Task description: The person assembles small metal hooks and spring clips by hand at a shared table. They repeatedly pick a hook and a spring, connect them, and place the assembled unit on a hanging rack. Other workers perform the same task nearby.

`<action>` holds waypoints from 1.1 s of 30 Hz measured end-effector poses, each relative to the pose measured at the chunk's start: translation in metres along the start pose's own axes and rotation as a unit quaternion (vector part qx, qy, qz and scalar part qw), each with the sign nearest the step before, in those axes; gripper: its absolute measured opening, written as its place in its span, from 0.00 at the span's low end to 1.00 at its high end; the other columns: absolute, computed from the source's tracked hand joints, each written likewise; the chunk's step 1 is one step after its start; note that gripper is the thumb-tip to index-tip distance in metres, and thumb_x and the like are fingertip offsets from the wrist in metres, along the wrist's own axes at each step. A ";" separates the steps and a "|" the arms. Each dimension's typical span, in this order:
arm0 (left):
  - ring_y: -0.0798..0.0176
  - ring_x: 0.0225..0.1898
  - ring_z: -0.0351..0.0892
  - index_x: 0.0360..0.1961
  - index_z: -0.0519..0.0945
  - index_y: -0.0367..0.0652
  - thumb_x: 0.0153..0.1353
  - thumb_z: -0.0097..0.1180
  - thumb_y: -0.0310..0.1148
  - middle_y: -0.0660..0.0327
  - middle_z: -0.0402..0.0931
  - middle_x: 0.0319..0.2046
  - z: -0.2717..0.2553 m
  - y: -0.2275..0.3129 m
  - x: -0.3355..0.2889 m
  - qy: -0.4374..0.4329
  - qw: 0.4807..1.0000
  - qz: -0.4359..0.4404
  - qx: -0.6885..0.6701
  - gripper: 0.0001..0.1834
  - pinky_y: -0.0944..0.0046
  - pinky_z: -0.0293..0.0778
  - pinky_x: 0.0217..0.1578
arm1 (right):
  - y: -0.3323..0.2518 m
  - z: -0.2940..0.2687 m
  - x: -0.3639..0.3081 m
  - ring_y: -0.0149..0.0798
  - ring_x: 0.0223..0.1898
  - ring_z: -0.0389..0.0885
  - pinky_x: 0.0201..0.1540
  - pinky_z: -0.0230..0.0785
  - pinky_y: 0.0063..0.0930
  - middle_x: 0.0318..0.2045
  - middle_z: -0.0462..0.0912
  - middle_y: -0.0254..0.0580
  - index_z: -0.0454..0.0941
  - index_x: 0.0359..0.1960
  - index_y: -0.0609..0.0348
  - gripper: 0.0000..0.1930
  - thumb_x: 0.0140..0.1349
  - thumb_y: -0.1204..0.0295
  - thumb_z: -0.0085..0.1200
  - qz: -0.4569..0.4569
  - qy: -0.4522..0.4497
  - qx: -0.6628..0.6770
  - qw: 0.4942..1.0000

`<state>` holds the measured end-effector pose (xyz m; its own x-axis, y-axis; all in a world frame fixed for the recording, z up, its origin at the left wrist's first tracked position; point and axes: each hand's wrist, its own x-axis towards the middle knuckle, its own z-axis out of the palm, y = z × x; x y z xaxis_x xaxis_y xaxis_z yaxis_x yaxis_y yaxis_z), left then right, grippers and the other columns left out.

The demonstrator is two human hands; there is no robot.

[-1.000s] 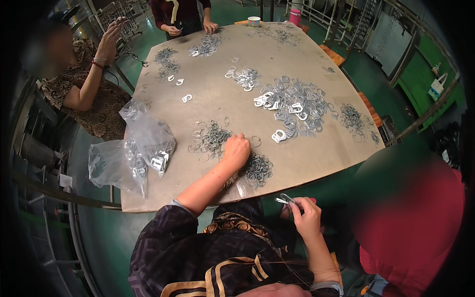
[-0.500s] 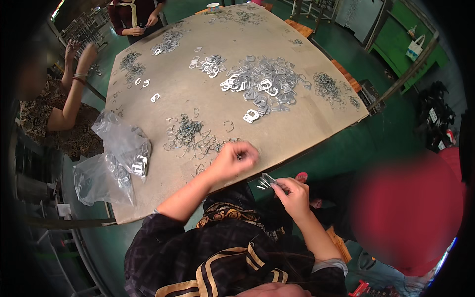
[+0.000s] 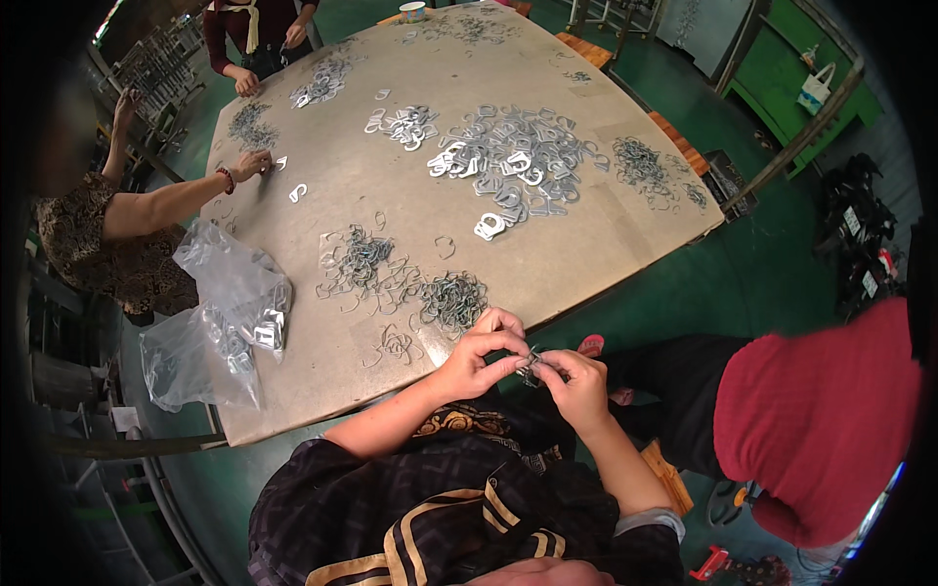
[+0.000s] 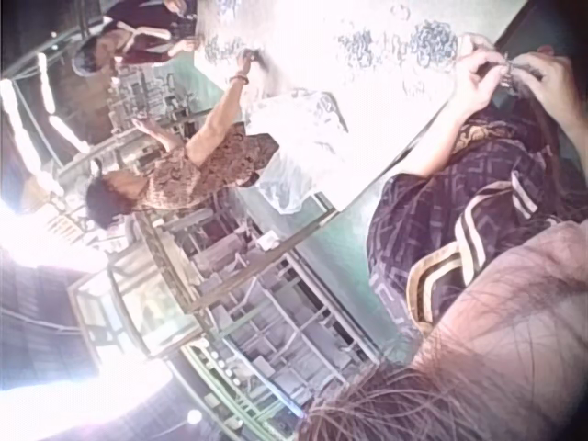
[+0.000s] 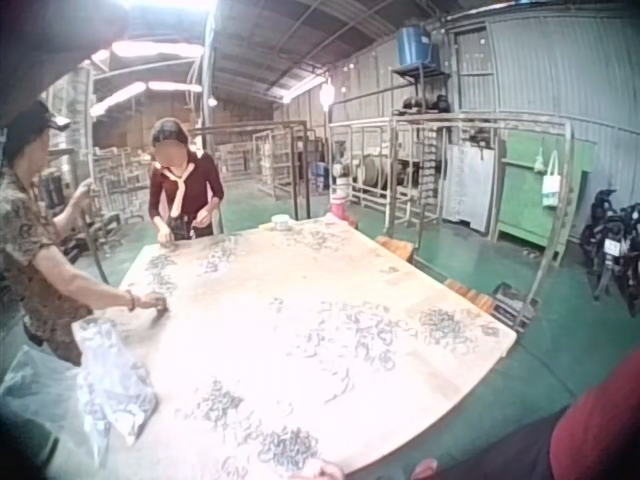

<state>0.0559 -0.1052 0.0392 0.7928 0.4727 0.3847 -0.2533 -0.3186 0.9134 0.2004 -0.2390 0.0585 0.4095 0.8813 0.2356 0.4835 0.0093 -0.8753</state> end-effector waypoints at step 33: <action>0.55 0.40 0.81 0.35 0.77 0.39 0.58 0.58 0.21 0.57 0.81 0.35 0.021 -0.010 -0.022 0.007 0.999 0.046 0.028 0.05 0.58 0.72 0.43 | 0.120 0.119 0.216 0.32 0.14 0.79 0.18 0.72 0.26 0.20 0.83 0.41 0.82 0.28 0.65 0.10 0.54 0.69 0.65 0.232 0.083 -0.052 0.968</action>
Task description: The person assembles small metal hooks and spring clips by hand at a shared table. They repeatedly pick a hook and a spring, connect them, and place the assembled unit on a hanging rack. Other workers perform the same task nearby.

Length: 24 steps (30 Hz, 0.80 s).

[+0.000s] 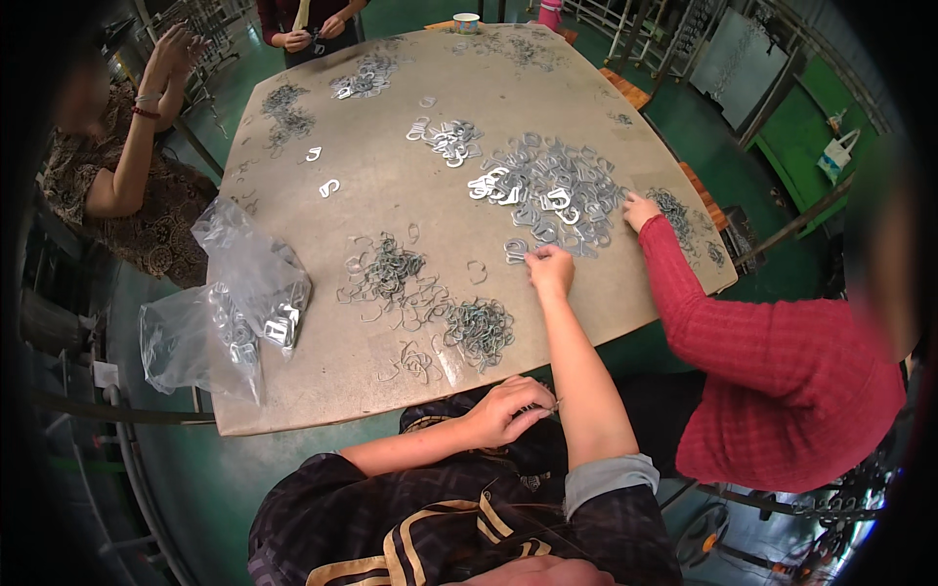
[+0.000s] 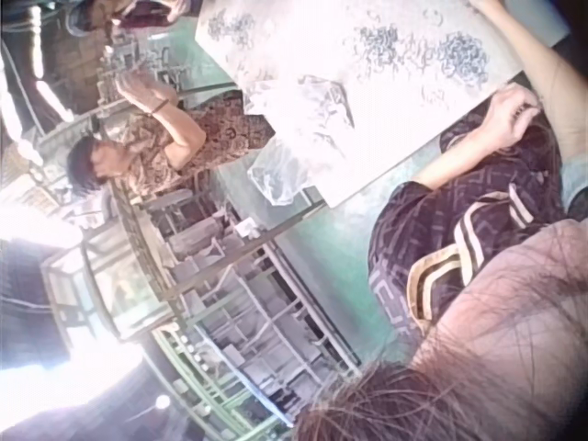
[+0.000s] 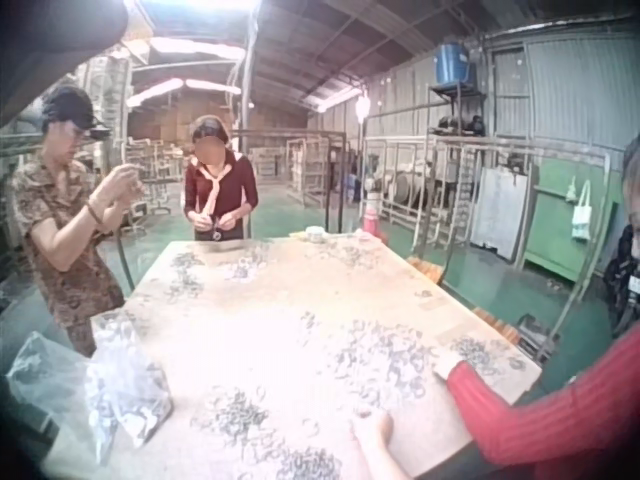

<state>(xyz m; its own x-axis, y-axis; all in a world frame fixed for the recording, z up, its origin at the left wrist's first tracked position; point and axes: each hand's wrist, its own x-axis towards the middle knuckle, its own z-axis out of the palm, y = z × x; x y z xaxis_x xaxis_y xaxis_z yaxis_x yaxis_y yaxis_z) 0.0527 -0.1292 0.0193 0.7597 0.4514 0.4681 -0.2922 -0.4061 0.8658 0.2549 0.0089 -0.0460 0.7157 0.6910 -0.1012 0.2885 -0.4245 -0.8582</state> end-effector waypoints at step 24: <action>0.55 0.40 0.79 0.37 0.78 0.38 0.58 0.59 0.23 0.57 0.80 0.35 0.003 0.000 -0.004 -0.010 1.000 0.004 0.000 0.06 0.58 0.71 0.44 | -0.010 -0.062 -0.046 0.32 0.21 0.82 0.25 0.73 0.25 0.24 0.84 0.43 0.82 0.32 0.64 0.10 0.48 0.76 0.68 -0.043 -0.130 0.043 0.990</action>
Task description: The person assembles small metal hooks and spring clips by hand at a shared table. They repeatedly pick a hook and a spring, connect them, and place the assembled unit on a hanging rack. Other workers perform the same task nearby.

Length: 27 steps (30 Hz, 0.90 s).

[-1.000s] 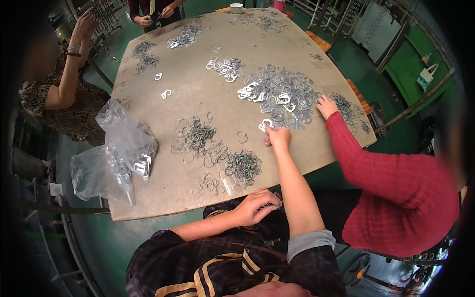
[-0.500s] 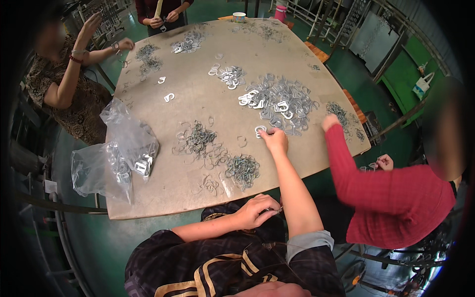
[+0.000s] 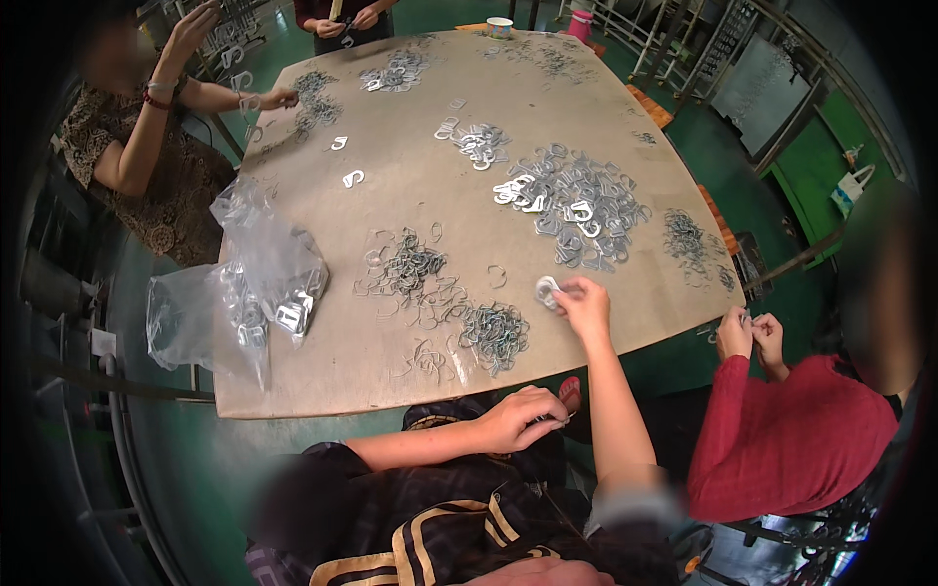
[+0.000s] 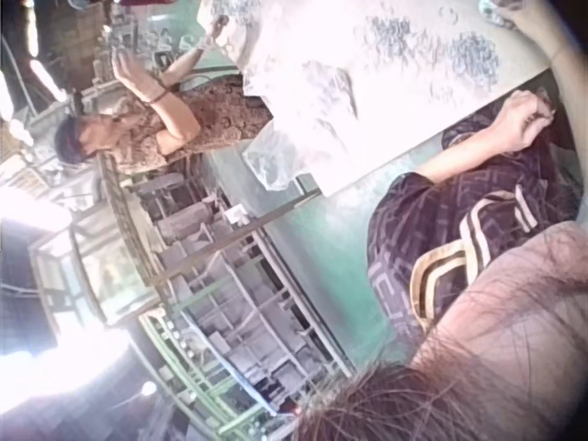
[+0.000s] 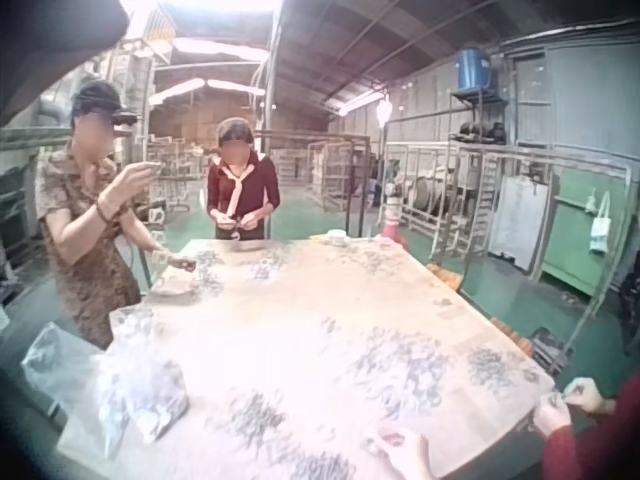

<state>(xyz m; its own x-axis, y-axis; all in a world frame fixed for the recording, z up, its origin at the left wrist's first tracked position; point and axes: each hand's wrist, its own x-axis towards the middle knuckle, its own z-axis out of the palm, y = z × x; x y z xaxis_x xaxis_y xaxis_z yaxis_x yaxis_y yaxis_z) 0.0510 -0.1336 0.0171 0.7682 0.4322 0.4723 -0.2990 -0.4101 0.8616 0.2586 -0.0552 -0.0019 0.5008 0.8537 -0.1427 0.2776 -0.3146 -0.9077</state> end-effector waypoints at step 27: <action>0.55 0.37 0.79 0.35 0.77 0.41 0.56 0.59 0.22 0.60 0.78 0.33 0.002 0.007 0.000 0.019 1.000 -0.006 0.017 0.07 0.59 0.70 0.41 | 0.016 -0.041 -0.044 0.29 0.23 0.79 0.28 0.71 0.24 0.24 0.83 0.41 0.81 0.30 0.67 0.03 0.54 0.80 0.62 -0.151 0.127 0.023 0.980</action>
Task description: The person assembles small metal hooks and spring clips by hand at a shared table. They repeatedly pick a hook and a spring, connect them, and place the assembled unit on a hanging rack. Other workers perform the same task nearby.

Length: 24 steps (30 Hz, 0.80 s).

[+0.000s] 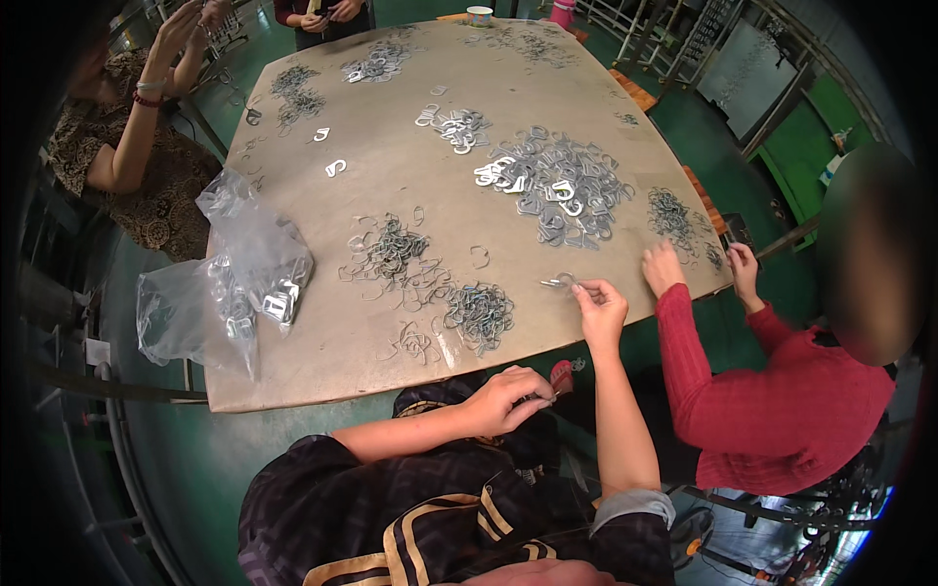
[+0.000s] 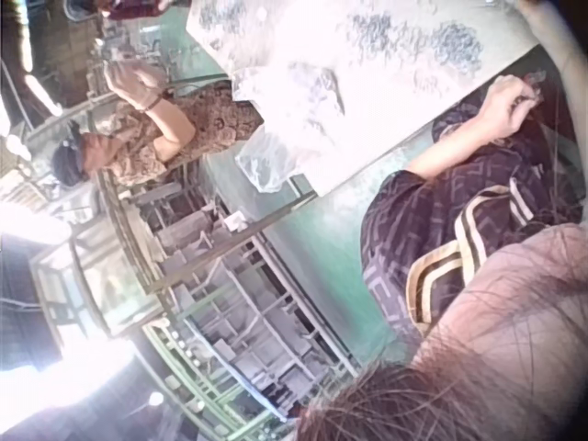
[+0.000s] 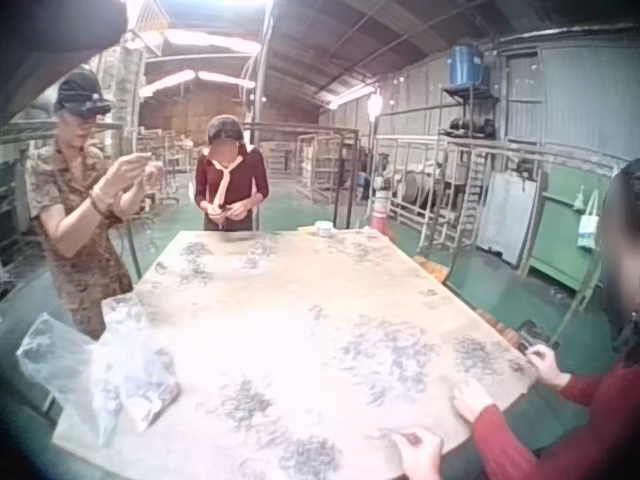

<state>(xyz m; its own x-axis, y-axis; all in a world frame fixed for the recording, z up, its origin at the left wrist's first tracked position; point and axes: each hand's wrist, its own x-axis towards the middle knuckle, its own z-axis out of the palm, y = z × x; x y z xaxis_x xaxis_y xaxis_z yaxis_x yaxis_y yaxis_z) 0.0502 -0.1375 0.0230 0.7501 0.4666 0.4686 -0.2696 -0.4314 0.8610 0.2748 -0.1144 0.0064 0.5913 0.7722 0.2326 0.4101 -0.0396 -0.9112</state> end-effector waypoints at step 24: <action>0.52 0.33 0.77 0.35 0.76 0.41 0.55 0.59 0.22 0.58 0.77 0.28 0.006 0.010 0.009 0.102 0.991 -0.034 0.074 0.07 0.58 0.69 0.39 | -0.089 -0.042 -0.087 0.26 0.28 0.82 0.31 0.78 0.20 0.29 0.83 0.41 0.77 0.36 0.71 0.05 0.61 0.81 0.57 0.113 -0.161 0.167 0.966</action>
<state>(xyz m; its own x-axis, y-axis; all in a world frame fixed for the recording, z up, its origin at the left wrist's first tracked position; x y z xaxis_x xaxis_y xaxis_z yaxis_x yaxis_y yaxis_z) 0.0574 -0.1420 0.0341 0.6216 0.6386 0.4536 -0.1198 -0.4947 0.8608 0.2160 -0.2045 0.0818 0.3712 0.9270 -0.0534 0.0182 -0.0647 -0.9977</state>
